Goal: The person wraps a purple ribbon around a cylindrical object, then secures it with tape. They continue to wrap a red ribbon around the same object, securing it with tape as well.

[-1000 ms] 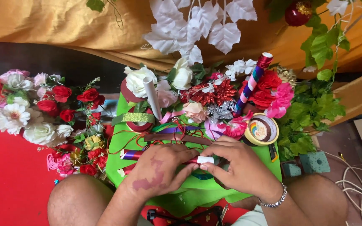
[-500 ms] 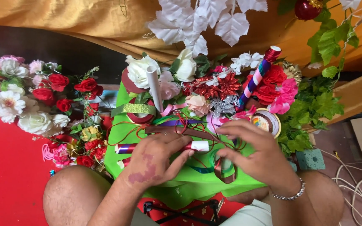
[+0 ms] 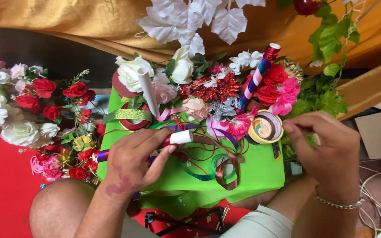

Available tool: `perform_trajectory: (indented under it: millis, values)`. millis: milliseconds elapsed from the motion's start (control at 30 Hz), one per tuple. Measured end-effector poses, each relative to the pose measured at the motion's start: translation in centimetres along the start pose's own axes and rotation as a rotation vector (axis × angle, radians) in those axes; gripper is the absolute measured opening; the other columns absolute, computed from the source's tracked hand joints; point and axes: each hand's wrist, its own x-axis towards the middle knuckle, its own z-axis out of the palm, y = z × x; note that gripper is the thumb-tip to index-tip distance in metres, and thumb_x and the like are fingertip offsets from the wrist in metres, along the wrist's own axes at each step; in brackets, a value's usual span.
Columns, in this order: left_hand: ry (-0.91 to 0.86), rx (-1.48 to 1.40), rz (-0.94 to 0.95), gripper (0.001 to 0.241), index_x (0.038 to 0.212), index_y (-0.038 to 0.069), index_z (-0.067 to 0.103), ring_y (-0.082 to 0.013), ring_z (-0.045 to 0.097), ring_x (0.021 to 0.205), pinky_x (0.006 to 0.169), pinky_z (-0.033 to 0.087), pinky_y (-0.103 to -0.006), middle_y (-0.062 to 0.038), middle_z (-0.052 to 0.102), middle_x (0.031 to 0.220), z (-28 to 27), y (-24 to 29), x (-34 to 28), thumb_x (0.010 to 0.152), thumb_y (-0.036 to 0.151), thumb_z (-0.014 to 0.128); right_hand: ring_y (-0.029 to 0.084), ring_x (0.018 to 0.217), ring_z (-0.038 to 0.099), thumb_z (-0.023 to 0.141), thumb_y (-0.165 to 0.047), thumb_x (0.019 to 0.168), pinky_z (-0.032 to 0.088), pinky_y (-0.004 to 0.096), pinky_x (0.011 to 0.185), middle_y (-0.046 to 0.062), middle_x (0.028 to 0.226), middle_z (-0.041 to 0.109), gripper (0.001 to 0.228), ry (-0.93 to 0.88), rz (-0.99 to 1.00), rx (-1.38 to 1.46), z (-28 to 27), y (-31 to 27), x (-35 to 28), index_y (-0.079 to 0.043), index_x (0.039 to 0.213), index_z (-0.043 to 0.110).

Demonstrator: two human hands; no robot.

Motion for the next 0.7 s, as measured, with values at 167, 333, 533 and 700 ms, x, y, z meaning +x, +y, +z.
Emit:
perform_trajectory:
  millis: [167,333,533,700]
  values:
    - [-0.013,-0.019,-0.012,0.022,0.109,0.007,0.074,-0.0206,0.070,0.071,0.058,0.053,-0.0321,-0.007,0.076,0.093,0.2,0.1,-0.1,0.096,0.024,0.066,0.016,0.066,0.064,0.084,-0.032,0.082,0.051,0.033,0.072,-0.002,0.095,0.077,0.025,-0.414,0.389,-0.182,2.1,4.3,-0.4,-0.020,0.103,0.081]
    - [-0.027,-0.083,-0.050,0.027,0.109,0.005,0.072,-0.0232,0.073,0.078,0.069,0.057,-0.0339,-0.008,0.077,0.094,0.2,0.7,-0.1,0.097,0.027,0.063,0.021,0.106,0.071,0.087,-0.047,0.072,0.055,0.040,0.082,-0.009,0.116,0.077,0.045,-0.662,0.486,-0.297,5.3,6.0,-1.4,-0.029,0.112,0.079]
    - [-0.043,-0.260,-0.162,0.027,0.110,0.006,0.068,-0.0211,0.070,0.081,0.073,0.053,-0.0325,-0.006,0.075,0.096,-0.7,1.4,0.1,0.099,0.028,0.056,0.025,0.085,0.072,0.070,-0.036,0.087,0.051,0.042,0.070,-0.001,0.103,0.074,0.026,-0.626,0.292,-0.265,1.6,4.9,-2.0,-0.020,0.107,0.074]
    - [-0.064,-0.602,-0.168,0.037,0.114,0.002,0.064,-0.0242,0.070,0.101,0.087,0.059,-0.0347,-0.012,0.072,0.107,-0.5,1.8,-0.5,0.103,0.034,0.049,0.010,0.071,0.064,0.084,-0.018,0.075,0.046,0.024,0.064,-0.001,0.091,0.076,0.018,-0.316,0.181,0.144,-2.2,-1.2,-1.2,-0.011,0.090,0.076]
